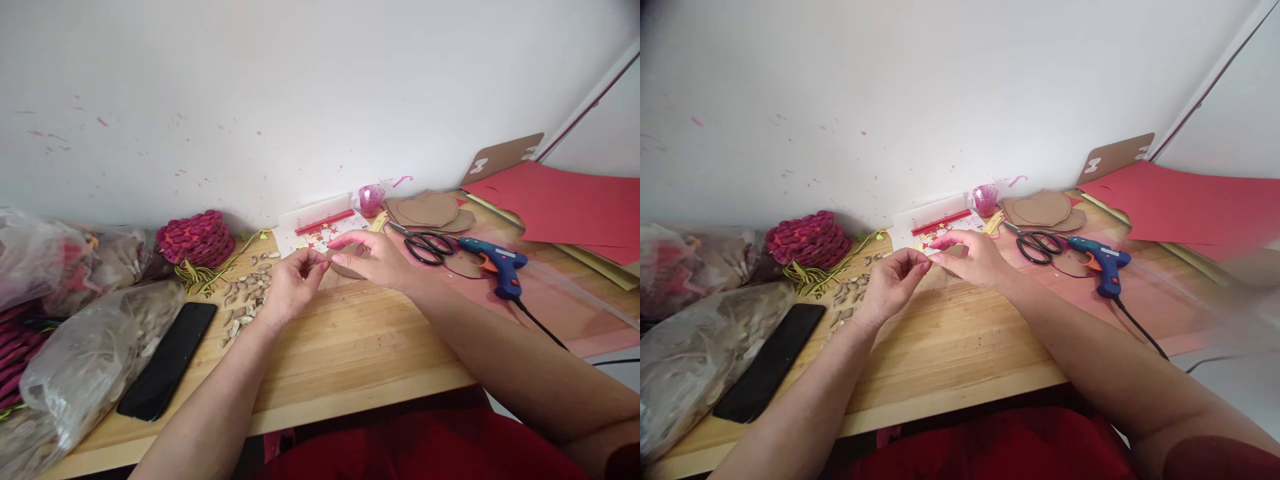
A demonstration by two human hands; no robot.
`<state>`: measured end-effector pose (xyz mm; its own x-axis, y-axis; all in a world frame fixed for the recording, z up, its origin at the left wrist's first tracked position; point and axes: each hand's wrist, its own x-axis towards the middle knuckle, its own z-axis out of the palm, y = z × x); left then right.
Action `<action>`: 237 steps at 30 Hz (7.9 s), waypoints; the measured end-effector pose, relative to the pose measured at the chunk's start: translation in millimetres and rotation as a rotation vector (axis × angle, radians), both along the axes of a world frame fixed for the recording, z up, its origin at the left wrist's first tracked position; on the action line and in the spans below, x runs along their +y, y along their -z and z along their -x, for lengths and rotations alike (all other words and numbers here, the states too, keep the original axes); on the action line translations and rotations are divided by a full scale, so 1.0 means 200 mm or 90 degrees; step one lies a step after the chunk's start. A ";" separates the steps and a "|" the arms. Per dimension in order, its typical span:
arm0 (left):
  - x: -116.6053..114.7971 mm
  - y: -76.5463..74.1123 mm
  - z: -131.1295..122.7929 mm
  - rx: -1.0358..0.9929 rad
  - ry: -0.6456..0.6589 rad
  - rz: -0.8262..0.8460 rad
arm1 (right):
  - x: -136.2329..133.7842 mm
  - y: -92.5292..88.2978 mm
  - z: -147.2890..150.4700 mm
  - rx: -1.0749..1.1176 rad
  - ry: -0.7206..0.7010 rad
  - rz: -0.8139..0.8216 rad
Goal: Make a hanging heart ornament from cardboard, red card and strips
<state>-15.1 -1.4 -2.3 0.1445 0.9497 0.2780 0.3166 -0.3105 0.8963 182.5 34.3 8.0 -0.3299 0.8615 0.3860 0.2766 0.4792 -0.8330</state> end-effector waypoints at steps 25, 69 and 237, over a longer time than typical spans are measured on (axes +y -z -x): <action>0.01 -0.01 -0.01 -0.061 -0.074 0.072 | -0.03 0.03 0.02 -0.195 0.088 -0.438; -0.02 0.01 -0.01 0.166 -0.064 -0.082 | -0.06 0.07 0.08 0.025 -0.063 -0.004; -0.01 -0.01 0.02 0.196 -0.004 -0.049 | 0.02 0.04 0.02 0.162 -0.082 0.443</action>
<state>-18.2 -2.9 -1.1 0.2277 0.9286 0.2931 0.5707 -0.3711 0.7325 179.4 37.9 -0.5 -0.4181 0.8950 -0.1554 0.0117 -0.1658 -0.9861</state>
